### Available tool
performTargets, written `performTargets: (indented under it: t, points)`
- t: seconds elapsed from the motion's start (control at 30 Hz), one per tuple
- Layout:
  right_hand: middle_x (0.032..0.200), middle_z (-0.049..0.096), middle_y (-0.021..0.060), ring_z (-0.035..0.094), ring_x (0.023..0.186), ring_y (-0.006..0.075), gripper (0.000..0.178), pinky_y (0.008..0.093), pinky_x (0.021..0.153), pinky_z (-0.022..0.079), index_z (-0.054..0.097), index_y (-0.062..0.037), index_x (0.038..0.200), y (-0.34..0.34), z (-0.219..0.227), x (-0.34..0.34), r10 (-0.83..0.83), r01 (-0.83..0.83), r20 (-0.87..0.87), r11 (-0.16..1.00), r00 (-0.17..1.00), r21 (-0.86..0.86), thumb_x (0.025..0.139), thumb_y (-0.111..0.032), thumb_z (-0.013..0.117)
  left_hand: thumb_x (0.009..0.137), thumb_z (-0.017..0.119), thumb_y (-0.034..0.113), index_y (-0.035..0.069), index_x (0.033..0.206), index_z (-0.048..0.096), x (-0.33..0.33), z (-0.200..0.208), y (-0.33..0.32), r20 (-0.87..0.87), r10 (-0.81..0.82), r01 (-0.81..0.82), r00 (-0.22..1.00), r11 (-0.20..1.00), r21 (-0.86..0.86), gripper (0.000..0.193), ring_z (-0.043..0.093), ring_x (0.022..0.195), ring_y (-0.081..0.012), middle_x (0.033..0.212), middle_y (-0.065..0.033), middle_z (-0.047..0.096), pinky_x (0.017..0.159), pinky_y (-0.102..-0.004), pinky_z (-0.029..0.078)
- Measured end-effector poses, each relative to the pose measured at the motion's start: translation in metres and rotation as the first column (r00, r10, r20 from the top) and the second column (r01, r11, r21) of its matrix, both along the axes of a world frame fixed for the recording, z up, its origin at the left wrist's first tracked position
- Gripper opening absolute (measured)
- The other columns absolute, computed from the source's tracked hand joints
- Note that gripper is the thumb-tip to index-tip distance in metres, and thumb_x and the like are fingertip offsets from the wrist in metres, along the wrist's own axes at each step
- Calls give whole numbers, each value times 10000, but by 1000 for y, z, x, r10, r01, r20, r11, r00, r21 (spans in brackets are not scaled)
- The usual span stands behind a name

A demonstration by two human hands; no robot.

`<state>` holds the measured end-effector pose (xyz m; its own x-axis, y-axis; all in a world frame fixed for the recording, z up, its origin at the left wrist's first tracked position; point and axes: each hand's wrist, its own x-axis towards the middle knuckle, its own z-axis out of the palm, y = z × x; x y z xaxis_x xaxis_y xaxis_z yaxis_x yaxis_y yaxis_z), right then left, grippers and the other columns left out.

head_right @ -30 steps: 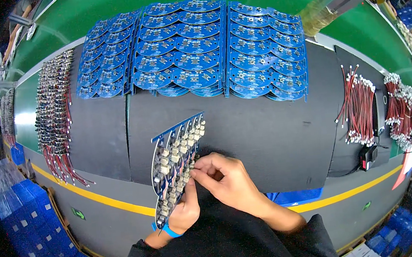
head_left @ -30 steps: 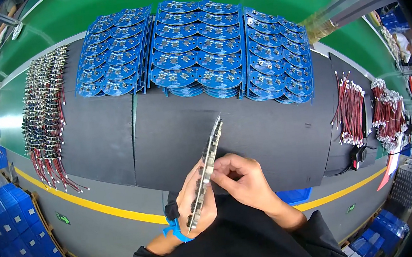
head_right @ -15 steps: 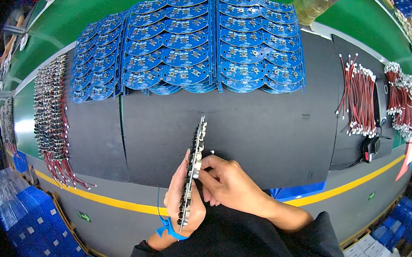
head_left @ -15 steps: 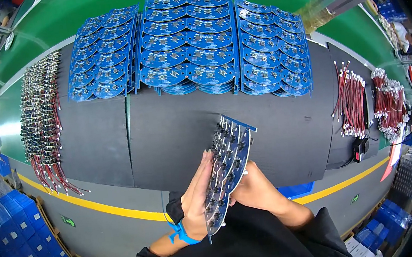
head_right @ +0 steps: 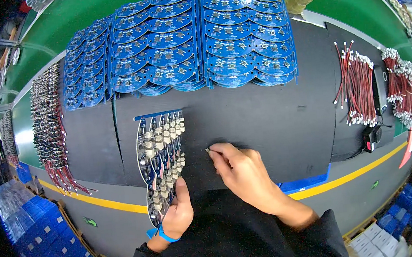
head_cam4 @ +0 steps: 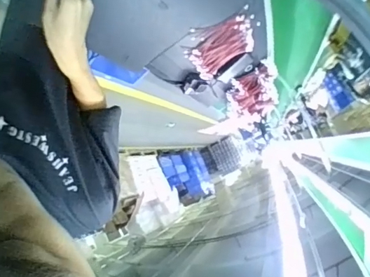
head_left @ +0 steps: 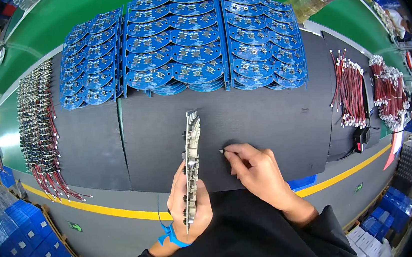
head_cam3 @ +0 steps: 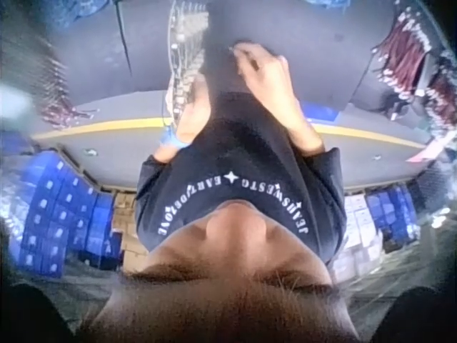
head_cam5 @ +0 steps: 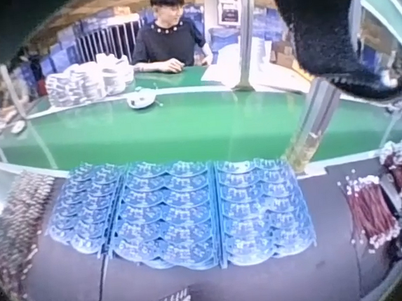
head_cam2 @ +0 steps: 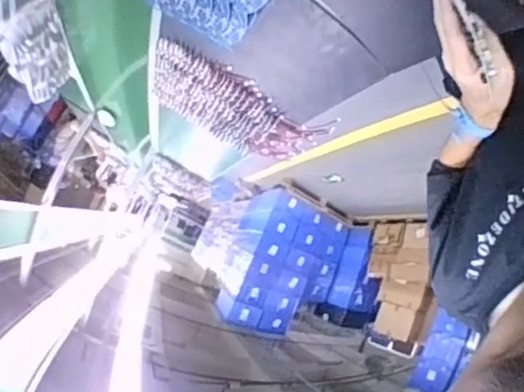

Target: The person assembles electronic components and wire harnesses onto a printed circuit board by hand.

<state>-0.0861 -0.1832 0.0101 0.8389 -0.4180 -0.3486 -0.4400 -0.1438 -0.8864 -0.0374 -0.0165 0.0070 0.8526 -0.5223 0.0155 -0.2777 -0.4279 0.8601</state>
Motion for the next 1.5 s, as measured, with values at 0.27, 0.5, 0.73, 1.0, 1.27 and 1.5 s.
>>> performTargets:
  t: [0.27, 0.5, 0.73, 1.0, 1.27, 1.5]
  points:
    - [743, 592, 36, 546, 615, 42, 100, 185, 515, 417, 624, 36, 911, 17, 10, 15, 69, -135, 278, 964, 958, 227, 813, 32, 645, 831, 439, -133, -68, 1347, 287, 3, 15, -1, -229, -63, 24, 971, 985, -171, 542, 430, 1252, -364, 1354, -290, 388, 1014, -398, 361]
    - [741, 638, 72, 547, 608, 54, 132, 229, 511, 441, 593, 50, 920, 30, 7, 17, 0, -56, 114, 873, 993, 485, 855, -60, 627, 873, 439, -60, -50, 1288, 367, -4, -4, 5, -134, 11, -34, 991, 985, -170, 421, 546, 1059, -327, 1215, -224, 506, 913, -383, 426]
    - [753, 638, 178, 660, 656, 272, 157, 344, 544, 490, 515, 57, 940, 23, 19, 20, 150, -183, 121, 920, 981, 346, 883, -84, 552, 861, 418, -86, -52, 1294, 363, -12, -10, 7, -212, 73, -81, 974, 996, -29, 437, 512, 1146, -372, 1303, -285, 443, 944, -412, 424]
    - [627, 622, 99, 623, 555, 122, 133, 248, 496, 486, 520, 44, 928, 1, 24, 11, 191, -159, -40, 899, 981, 409, 916, -88, 527, 833, 501, -59, -98, 1228, 426, -3, 2, -6, -41, 153, -155, 987, 986, -58, 404, 626, 978, -306, 1092, -242, 600, 813, -352, 492]
    - [734, 617, 134, 584, 540, 185, 136, 300, 488, 447, 636, 20, 922, 6, 15, 13, 97, -103, 260, 995, 961, 7, 804, -44, 654, 878, 541, 56, -128, 1228, 425, 2, 1, -1, -9, 59, -60, 998, 974, -218, 413, 601, 1023, -331, 1124, -252, 577, 875, -357, 461]
    - [783, 606, 12, 519, 658, 30, 88, 184, 549, 434, 585, 26, 937, 19, 23, 18, 44, -144, 180, 795, 983, 590, 873, -28, 611, 896, 448, 6, -143, 1269, 362, 0, 4, 9, -67, -84, 76, 994, 991, -110, 411, 514, 1133, -436, 1255, -325, 463, 932, -427, 429]
